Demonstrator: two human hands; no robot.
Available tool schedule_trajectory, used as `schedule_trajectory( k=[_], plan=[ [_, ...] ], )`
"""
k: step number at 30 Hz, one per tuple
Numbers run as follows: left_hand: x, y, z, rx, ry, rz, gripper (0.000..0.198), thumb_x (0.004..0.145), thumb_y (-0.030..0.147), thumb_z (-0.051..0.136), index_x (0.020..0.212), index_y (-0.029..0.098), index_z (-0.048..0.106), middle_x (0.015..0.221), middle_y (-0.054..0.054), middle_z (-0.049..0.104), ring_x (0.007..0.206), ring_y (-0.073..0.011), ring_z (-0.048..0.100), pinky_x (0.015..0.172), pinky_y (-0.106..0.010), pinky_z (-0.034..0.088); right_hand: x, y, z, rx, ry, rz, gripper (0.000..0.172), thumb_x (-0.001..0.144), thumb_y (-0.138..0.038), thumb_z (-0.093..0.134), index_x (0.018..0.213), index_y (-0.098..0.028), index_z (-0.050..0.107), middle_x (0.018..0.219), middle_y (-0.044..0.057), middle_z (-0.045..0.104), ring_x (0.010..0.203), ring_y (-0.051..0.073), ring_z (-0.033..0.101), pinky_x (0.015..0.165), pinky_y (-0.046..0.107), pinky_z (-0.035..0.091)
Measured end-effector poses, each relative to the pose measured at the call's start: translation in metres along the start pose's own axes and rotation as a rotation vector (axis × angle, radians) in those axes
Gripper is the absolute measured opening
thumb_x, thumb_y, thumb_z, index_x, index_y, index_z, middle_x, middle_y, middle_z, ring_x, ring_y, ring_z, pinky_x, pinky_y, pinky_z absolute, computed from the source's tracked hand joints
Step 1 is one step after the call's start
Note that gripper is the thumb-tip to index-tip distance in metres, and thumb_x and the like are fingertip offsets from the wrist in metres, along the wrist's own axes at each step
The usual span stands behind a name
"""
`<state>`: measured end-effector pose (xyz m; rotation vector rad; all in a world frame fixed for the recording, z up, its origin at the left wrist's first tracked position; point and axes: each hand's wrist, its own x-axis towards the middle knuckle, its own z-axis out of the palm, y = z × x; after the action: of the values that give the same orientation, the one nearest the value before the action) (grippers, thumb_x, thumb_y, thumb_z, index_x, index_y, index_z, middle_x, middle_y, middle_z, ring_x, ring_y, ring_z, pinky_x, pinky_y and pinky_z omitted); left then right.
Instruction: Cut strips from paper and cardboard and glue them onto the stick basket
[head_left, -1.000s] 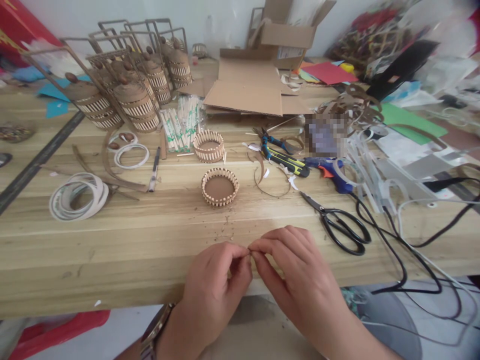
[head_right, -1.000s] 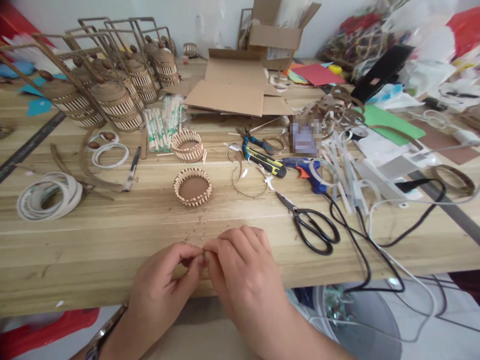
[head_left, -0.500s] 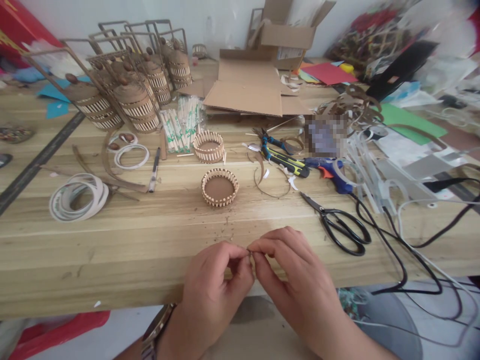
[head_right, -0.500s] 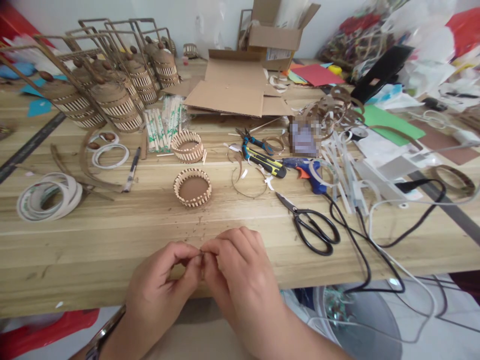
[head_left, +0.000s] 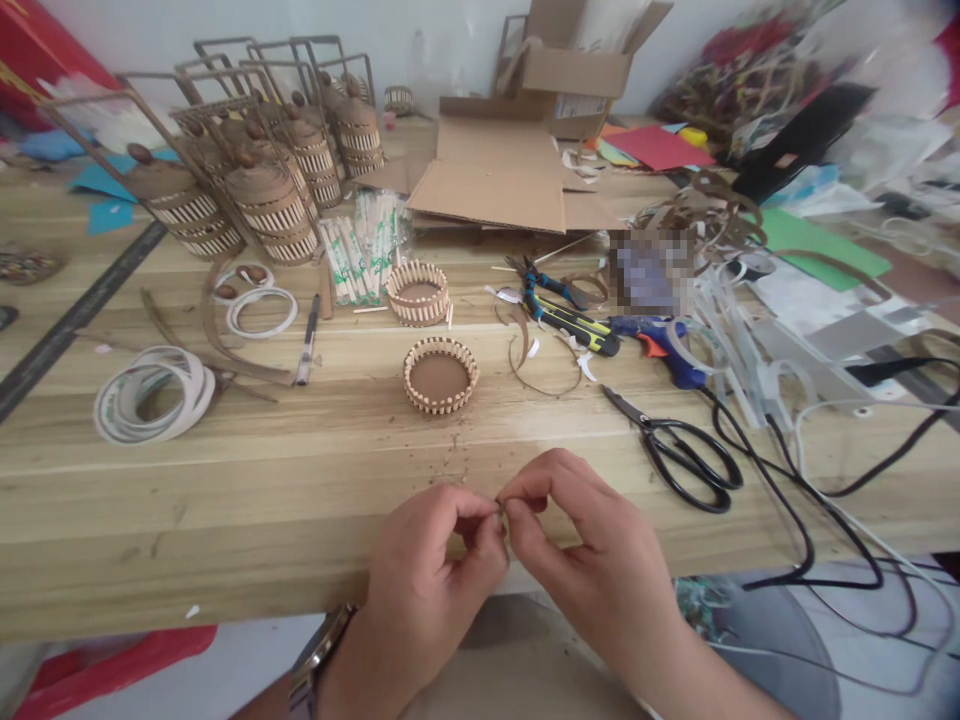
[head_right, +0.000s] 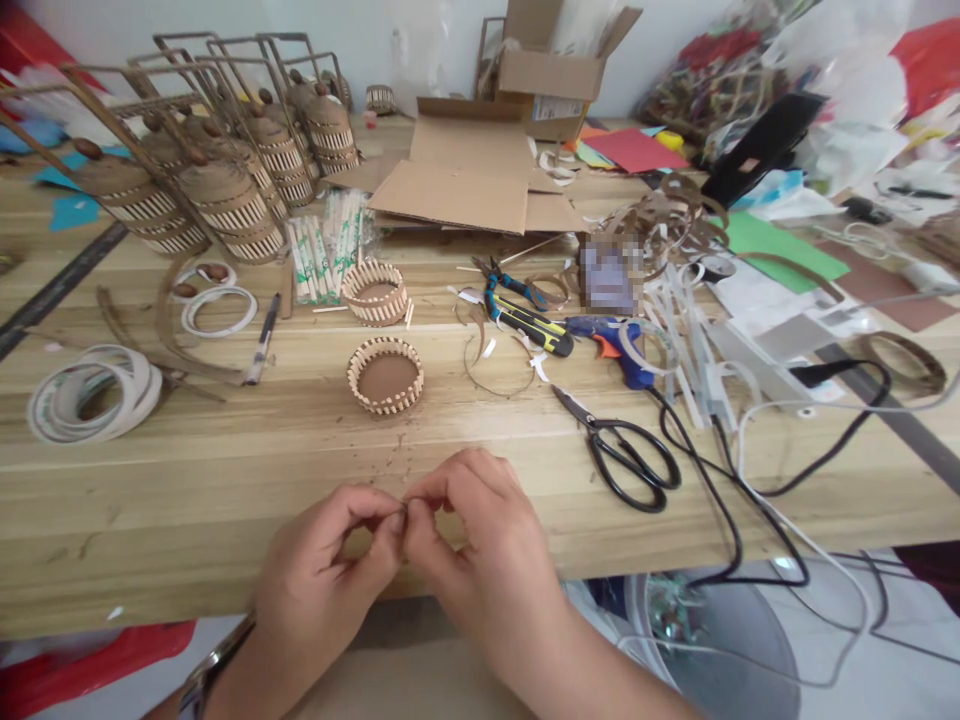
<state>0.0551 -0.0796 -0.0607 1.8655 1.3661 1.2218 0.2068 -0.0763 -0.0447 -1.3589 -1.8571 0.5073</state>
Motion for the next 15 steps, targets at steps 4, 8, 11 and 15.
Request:
schedule_trajectory(
  k=[4,8,11,15],
  plan=[
    [-0.006,-0.005,0.003,-0.285,0.084,-0.184,0.012,0.083,0.013,0.059,0.077,0.023,0.063,0.064,0.006,0.070,0.052,-0.0085,0.064,0.052,-0.015,0.050,0.004,0.004,0.004,0.035,0.071,0.056,0.018,0.085,-0.014,0.051,0.070,-0.023,0.053,0.063,-0.003,0.060,0.060,0.013,0.057,0.056,0.024,0.044],
    [0.007,-0.008,-0.001,-0.657,0.280,-0.438,0.009,0.081,0.020,0.061,0.072,0.021,0.059,0.054,0.005,0.067,0.041,-0.0096,0.058,0.041,-0.017,0.046,0.006,0.022,-0.001,0.016,0.137,0.143,0.017,0.086,-0.021,0.051,0.070,-0.023,0.055,0.063,-0.003,0.061,0.059,0.014,0.058,0.056,0.025,0.044],
    [0.020,-0.011,-0.004,-0.780,0.319,-0.582,0.011,0.074,0.023,0.065,0.067,0.021,0.057,0.050,0.004,0.062,0.037,-0.0093,0.052,0.037,-0.018,0.042,0.007,0.044,-0.013,-0.095,0.225,0.230,0.016,0.086,-0.029,0.054,0.071,-0.023,0.060,0.065,-0.001,0.066,0.061,0.017,0.061,0.058,0.028,0.046],
    [0.024,-0.014,-0.002,-0.816,0.245,-0.684,0.013,0.069,0.026,0.069,0.066,0.021,0.057,0.050,0.003,0.061,0.038,-0.0096,0.051,0.037,-0.019,0.040,0.015,0.078,-0.035,-0.303,0.301,0.284,0.018,0.086,-0.032,0.053,0.084,-0.023,0.070,0.076,0.003,0.074,0.069,0.022,0.067,0.065,0.033,0.049]
  ],
)
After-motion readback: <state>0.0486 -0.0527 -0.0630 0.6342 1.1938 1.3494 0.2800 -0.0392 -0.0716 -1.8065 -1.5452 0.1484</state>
